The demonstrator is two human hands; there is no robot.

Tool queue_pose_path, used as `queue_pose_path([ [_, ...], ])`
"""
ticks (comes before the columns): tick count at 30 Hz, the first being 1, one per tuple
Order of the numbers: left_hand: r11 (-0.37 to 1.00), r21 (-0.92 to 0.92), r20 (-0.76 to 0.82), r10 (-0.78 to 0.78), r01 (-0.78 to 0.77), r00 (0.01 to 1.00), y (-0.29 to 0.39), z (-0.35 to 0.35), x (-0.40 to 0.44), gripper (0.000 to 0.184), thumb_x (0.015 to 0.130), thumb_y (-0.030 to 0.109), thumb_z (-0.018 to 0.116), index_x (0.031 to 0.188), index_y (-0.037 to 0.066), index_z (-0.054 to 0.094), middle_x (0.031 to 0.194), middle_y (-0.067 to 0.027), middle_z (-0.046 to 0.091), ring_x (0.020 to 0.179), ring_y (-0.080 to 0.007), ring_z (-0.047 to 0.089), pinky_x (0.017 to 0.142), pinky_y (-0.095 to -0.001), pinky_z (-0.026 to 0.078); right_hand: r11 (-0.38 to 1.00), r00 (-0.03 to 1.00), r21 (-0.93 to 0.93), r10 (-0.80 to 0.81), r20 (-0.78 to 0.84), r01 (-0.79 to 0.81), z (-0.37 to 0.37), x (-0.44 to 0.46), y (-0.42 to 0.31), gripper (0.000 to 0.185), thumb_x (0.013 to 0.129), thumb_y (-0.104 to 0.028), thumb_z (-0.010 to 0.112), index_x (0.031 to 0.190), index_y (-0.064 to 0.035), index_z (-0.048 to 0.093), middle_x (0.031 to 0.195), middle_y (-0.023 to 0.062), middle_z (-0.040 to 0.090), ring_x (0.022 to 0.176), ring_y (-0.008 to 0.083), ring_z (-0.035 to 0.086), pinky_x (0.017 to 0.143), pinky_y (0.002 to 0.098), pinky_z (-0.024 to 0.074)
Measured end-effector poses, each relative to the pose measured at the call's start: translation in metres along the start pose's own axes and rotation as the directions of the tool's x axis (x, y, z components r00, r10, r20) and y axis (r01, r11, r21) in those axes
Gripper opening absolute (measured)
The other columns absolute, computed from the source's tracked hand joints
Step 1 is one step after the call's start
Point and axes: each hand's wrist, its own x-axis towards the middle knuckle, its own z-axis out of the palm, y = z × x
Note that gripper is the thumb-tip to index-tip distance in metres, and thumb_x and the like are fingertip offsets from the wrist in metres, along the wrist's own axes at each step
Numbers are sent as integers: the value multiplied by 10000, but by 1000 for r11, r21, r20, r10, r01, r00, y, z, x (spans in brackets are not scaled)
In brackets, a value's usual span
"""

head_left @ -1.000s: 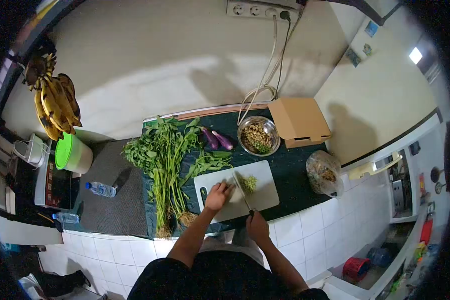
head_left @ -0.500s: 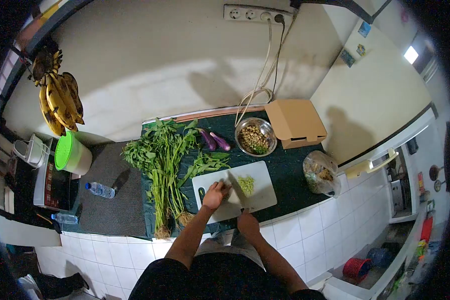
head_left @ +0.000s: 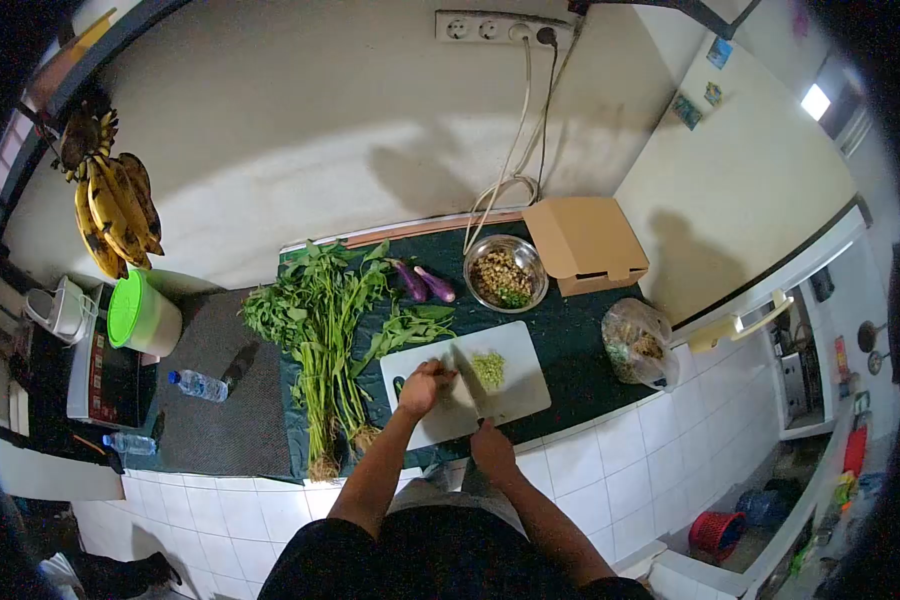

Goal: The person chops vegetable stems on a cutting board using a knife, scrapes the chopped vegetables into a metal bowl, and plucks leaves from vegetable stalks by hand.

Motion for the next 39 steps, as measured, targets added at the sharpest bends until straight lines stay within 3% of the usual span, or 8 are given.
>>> queue_pose_path([
  [7,986,165,47,-35,27,998,14,-12,-1,414,827,71,533,1166,240,700,1065,-56,597,1032,-251,582,898,-346,515,919,982,364,101,161,-154,-86,12,-9,352,925,-210,489,1073,109,478,912,293,644,903,448,651,784,515,536],
  [15,986,165,91,-46,30,995,12,-12,5,400,801,83,551,1148,209,704,1080,-58,604,1037,-254,580,886,-354,518,899,979,393,152,135,-194,-25,8,-4,378,931,-217,493,1153,86,452,945,329,639,913,463,642,785,539,520],
  [27,985,161,95,-84,68,992,16,-15,0,305,788,111,558,1046,132,720,1105,-61,628,1053,-271,586,874,-372,528,910,977,370,128,173,-185,-47,1,-15,415,922,-213,500,1154,129,465,945,343,635,886,461,650,798,521,527],
  [29,990,132,62,-47,38,997,11,-8,-1,305,793,118,554,1049,131,719,1112,-61,626,1057,-274,586,877,-371,527,733,863,455,425,274,-505,-6,13,-11,402,921,-205,494,1154,122,465,968,348,624,872,467,648,814,527,525],
  [30,992,125,53,-34,27,998,10,-8,-1,313,795,117,552,1061,133,716,1102,-64,621,1061,-274,584,884,-367,523,739,867,453,416,276,-499,23,22,-1,402,921,-205,494,1154,122,465,968,348,624,872,467,648,814,527,525],
  [32,993,120,47,-26,20,999,11,-5,-4,320,798,117,549,1072,136,714,1092,-67,616,1065,-273,583,890,-363,520,982,995,166,87,47,-93,70,33,19,382,927,-204,482,1143,111,475,996,348,611,862,474,644,830,536,516],
  [36,979,204,75,-44,28,996,18,-11,-2,379,795,101,549,1141,160,692,1073,-52,608,1037,-258,578,897,-343,511,972,993,231,18,120,-46,-29,30,0,373,931,-194,486,1144,112,479,1008,342,606,849,471,645,806,538,523],
  [39,977,211,86,-49,30,995,21,-15,-2,400,796,104,553,1170,169,678,1074,-39,606,1016,-249,575,891,-337,510,942,984,299,122,129,-155,-42,21,-13,348,935,-195,497,1107,108,511,1016,336,609,864,466,646,779,536,530],
])
